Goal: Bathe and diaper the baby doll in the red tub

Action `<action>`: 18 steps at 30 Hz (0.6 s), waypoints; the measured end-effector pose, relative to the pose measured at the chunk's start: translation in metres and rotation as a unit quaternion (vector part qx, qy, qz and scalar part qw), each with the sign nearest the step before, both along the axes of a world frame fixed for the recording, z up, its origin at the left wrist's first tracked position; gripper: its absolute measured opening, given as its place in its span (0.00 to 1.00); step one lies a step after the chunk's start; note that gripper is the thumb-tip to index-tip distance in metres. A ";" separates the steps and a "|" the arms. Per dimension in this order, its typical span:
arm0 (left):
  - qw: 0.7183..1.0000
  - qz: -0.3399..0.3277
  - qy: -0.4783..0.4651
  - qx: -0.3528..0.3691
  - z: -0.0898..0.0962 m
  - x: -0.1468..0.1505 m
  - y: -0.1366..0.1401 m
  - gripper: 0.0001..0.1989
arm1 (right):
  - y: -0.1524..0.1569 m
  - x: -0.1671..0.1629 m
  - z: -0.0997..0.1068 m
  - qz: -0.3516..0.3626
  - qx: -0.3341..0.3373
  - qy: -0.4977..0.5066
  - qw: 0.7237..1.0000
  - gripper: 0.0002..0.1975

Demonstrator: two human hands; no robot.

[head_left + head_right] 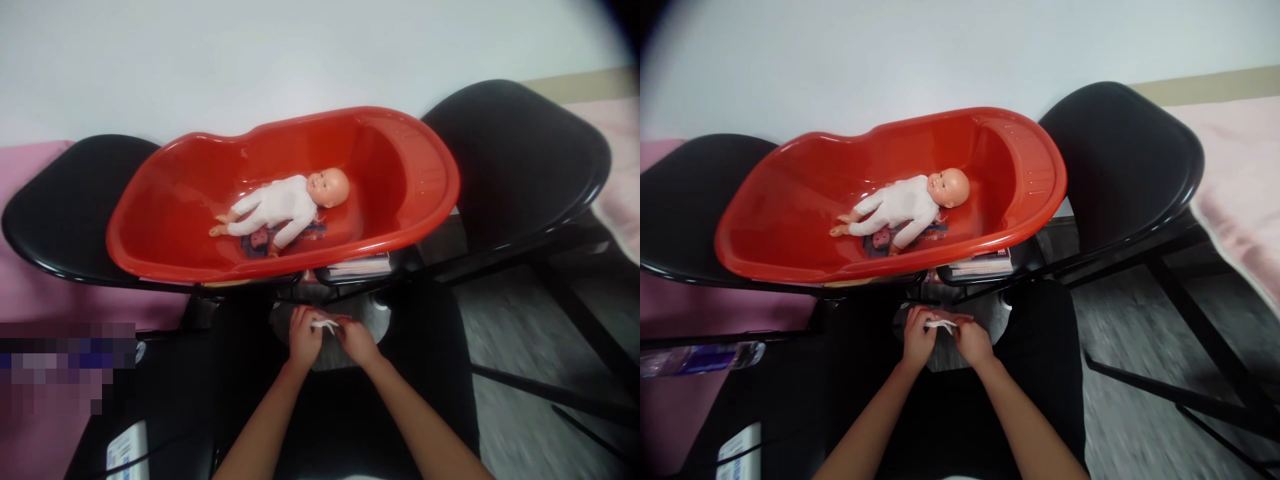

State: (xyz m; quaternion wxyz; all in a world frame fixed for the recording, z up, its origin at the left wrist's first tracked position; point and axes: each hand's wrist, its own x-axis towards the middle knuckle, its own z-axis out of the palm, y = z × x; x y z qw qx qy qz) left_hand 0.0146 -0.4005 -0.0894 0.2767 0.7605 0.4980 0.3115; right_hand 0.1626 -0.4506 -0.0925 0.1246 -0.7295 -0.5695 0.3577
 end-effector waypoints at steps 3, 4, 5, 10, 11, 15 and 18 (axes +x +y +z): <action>1.000 -0.003 0.017 -0.003 -0.001 0.001 -0.001 0.06 | 0.000 -0.002 0.002 0.013 -0.005 0.006 1.000 0.14; 1.000 -0.002 0.020 -0.005 -0.001 0.001 -0.001 0.06 | 0.000 -0.003 0.004 0.015 -0.012 0.000 1.000 0.17; 1.000 -0.001 0.021 -0.006 -0.001 0.001 -0.001 0.06 | 0.000 -0.003 0.005 0.016 -0.021 -0.006 1.000 0.21; 1.000 0.007 0.022 -0.017 -0.001 0.000 -0.001 0.06 | -0.001 -0.003 0.010 0.035 -0.024 0.002 0.999 0.29; 1.000 0.008 0.021 -0.018 0.000 0.000 -0.001 0.07 | -0.002 -0.003 0.009 0.041 -0.022 0.005 0.999 0.26; 1.000 0.002 -0.012 -0.014 0.002 0.002 -0.002 0.07 | -0.005 -0.003 0.002 0.060 -0.025 -0.006 0.998 0.17; 0.998 -0.011 -0.063 -0.013 0.003 0.002 -0.002 0.06 | -0.007 -0.002 -0.003 0.070 -0.029 -0.024 0.997 0.10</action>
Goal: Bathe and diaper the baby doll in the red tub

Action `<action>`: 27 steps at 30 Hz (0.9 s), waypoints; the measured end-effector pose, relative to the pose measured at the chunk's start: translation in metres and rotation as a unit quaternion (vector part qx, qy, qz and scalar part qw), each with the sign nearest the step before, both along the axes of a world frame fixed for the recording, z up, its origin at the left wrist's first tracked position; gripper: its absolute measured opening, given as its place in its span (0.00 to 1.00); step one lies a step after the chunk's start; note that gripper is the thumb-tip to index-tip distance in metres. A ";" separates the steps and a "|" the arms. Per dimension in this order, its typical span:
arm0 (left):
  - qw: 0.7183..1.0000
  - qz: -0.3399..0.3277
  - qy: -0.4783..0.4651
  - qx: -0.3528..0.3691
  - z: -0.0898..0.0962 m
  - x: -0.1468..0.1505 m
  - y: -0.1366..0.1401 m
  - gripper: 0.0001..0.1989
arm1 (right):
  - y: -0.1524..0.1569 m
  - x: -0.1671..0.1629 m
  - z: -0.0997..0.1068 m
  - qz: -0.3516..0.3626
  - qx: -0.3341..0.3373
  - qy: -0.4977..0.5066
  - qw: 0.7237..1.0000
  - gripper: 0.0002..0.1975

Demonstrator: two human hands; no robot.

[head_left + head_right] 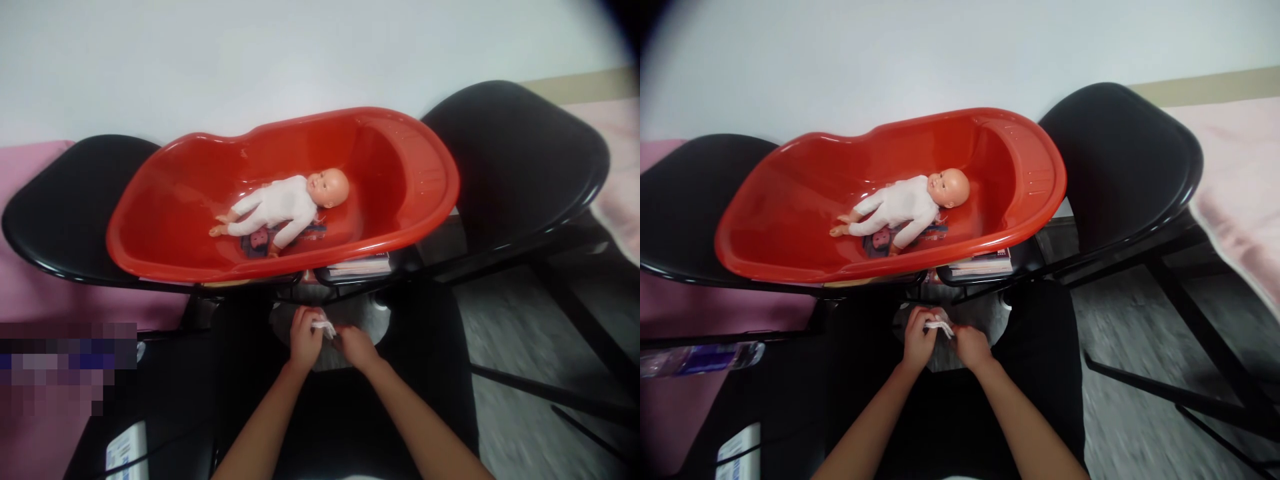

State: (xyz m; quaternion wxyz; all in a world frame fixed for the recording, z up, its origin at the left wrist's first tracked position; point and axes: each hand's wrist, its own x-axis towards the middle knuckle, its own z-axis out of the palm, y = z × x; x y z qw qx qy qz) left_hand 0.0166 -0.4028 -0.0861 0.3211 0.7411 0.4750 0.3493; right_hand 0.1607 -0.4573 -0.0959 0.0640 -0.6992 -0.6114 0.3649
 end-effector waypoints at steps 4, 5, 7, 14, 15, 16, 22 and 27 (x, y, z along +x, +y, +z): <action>0.998 0.038 -0.042 0.007 0.000 -0.002 0.001 0.04 | 0.000 0.002 -0.004 -0.004 0.005 -0.029 1.000 0.10; 0.997 0.060 -0.041 0.004 -0.001 -0.002 0.001 0.03 | 0.000 0.003 -0.004 -0.004 0.012 -0.031 0.999 0.10; 0.994 0.102 -0.035 -0.012 -0.004 -0.004 0.001 0.02 | 0.001 0.002 -0.005 -0.007 0.027 -0.023 0.999 0.10; 0.999 0.012 -0.014 -0.029 -0.008 -0.006 -0.007 0.04 | 0.005 -0.002 -0.003 -0.037 0.057 0.065 0.996 0.33; 1.000 -0.011 -0.009 -0.020 -0.007 -0.006 -0.009 0.04 | 0.006 -0.002 -0.002 -0.036 0.065 0.070 0.995 0.32; 1.000 -0.029 -0.005 -0.010 -0.007 -0.005 -0.010 0.04 | 0.006 -0.002 -0.001 -0.035 0.072 0.070 0.994 0.30; 1.000 -0.027 -0.009 0.011 -0.006 -0.002 -0.010 0.04 | 0.008 0.001 0.001 -0.041 0.061 -0.001 0.997 0.09; 0.999 0.041 -0.028 0.018 -0.006 -0.003 -0.003 0.01 | 0.009 0.001 0.002 -0.058 0.025 -0.020 0.998 0.06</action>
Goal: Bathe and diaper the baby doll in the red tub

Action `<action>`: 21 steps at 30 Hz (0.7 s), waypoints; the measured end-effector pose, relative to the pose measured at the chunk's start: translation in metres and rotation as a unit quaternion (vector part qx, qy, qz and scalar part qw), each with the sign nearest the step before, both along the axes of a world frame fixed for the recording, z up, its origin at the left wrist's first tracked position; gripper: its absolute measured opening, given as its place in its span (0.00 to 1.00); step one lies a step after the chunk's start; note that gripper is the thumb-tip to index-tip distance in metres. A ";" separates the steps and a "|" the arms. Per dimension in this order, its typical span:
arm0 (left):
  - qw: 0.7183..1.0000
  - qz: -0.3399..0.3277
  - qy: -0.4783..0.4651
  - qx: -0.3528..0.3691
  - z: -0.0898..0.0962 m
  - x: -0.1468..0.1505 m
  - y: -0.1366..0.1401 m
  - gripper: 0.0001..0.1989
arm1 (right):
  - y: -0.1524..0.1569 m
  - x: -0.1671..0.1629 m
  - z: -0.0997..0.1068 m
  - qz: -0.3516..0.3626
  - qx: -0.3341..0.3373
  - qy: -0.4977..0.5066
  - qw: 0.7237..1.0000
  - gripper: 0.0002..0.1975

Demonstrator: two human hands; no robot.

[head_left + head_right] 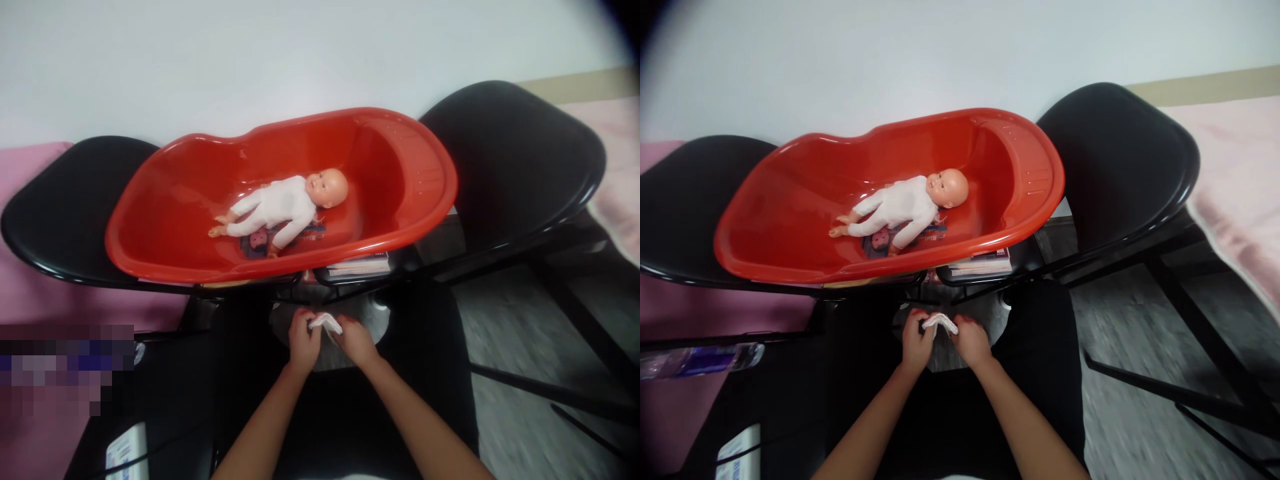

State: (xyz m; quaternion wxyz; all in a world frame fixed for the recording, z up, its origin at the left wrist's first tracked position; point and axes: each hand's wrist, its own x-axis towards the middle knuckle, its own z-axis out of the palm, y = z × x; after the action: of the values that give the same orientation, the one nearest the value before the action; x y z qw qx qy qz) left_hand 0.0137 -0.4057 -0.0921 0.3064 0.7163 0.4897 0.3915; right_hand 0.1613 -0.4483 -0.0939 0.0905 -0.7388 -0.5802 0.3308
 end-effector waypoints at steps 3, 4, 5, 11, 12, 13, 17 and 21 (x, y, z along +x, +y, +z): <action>0.998 0.052 -0.015 -0.035 0.000 0.000 0.004 0.01 | 0.001 0.000 0.001 -0.021 -0.004 -0.008 1.000 0.07; 0.996 0.069 -0.022 -0.052 -0.001 0.000 0.005 0.02 | 0.001 0.000 0.001 -0.027 -0.008 -0.013 1.000 0.07; 0.993 0.085 -0.031 -0.071 -0.001 0.000 0.006 0.02 | 0.001 0.000 0.001 -0.030 -0.011 -0.017 0.999 0.07; 0.970 0.170 -0.081 -0.153 -0.006 -0.003 0.013 0.05 | 0.001 -0.001 0.003 -0.024 -0.028 -0.042 0.998 0.11; 0.964 0.186 -0.096 -0.166 -0.008 -0.004 0.015 0.06 | 0.000 -0.001 0.003 -0.020 -0.029 -0.043 0.998 0.13; 0.956 0.202 -0.113 -0.179 -0.011 -0.005 0.017 0.06 | 0.000 0.000 0.003 -0.015 -0.030 -0.041 0.999 0.16; 0.927 0.251 -0.167 -0.224 -0.022 -0.013 0.026 0.09 | 0.000 0.006 -0.001 -0.025 -0.017 -0.023 0.999 0.18; 0.923 0.239 -0.171 -0.250 -0.025 -0.017 0.029 0.13 | 0.004 0.012 -0.008 -0.088 -0.033 0.016 0.995 0.15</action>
State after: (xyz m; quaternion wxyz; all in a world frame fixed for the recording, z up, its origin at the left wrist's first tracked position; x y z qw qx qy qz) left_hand -0.0030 -0.3765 -0.1167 0.4518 0.4008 0.6684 0.4342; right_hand 0.1732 -0.4448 -0.1015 0.1039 -0.7842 -0.4999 0.3526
